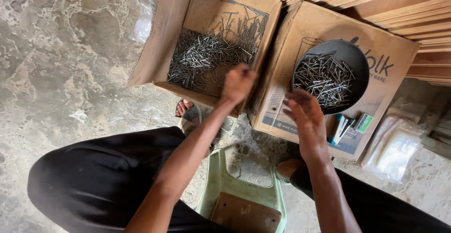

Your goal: The person sits on a low stool and transfers metal nails from a cardboard box into a black bowl placed on a digital scale. They repeatedly pick up handfuls of nails from the box and drop them into the bowl.

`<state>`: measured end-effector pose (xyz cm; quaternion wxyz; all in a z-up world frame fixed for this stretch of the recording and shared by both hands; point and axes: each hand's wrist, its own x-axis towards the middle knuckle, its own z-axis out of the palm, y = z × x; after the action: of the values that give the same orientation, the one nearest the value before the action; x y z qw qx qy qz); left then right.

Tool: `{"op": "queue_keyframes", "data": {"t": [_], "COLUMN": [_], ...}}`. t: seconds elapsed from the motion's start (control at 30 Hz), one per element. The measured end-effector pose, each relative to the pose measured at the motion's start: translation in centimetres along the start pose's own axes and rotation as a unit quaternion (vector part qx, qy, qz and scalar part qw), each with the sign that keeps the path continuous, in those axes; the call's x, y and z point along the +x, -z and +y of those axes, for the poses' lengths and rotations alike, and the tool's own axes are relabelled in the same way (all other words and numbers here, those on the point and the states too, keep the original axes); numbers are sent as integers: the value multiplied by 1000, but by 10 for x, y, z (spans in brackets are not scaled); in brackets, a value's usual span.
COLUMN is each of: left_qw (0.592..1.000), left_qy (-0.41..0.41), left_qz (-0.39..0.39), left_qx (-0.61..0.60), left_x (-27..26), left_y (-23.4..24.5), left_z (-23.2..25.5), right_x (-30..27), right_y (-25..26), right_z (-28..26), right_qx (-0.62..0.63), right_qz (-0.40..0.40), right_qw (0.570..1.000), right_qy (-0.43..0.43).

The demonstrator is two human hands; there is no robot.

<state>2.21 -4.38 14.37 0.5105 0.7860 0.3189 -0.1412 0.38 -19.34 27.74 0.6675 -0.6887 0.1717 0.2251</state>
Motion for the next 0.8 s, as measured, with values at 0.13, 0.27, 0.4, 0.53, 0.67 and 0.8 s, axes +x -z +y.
{"op": "queue_keyframes", "data": {"t": [0.13,0.27,0.4,0.53,0.67,0.8], "left_qw": [977,934,934,979,980,930], "left_qy": [-165,-310,-346,-205,-152,-251], "left_qz": [-133,-170,-74,8,39,-4], "left_qx": [-24,43,-52,-2,124,269], "left_x": [-65,-77,-58,11,91,87], "left_y": [4,-4,24,23,-7,-14], "left_z": [70,85,80,15,-104,-116], "right_x": [8,28,21,21,21,19], "right_y": [9,37,41,52,55,49], "right_z": [8,33,13,10,7,7], "right_qx": [43,184,227,250,259,240], "right_qz": [16,41,55,90,107,117], "right_qw": [999,982,971,964,960,963], "right_qy": [22,-30,-44,-30,-22,-33]}}
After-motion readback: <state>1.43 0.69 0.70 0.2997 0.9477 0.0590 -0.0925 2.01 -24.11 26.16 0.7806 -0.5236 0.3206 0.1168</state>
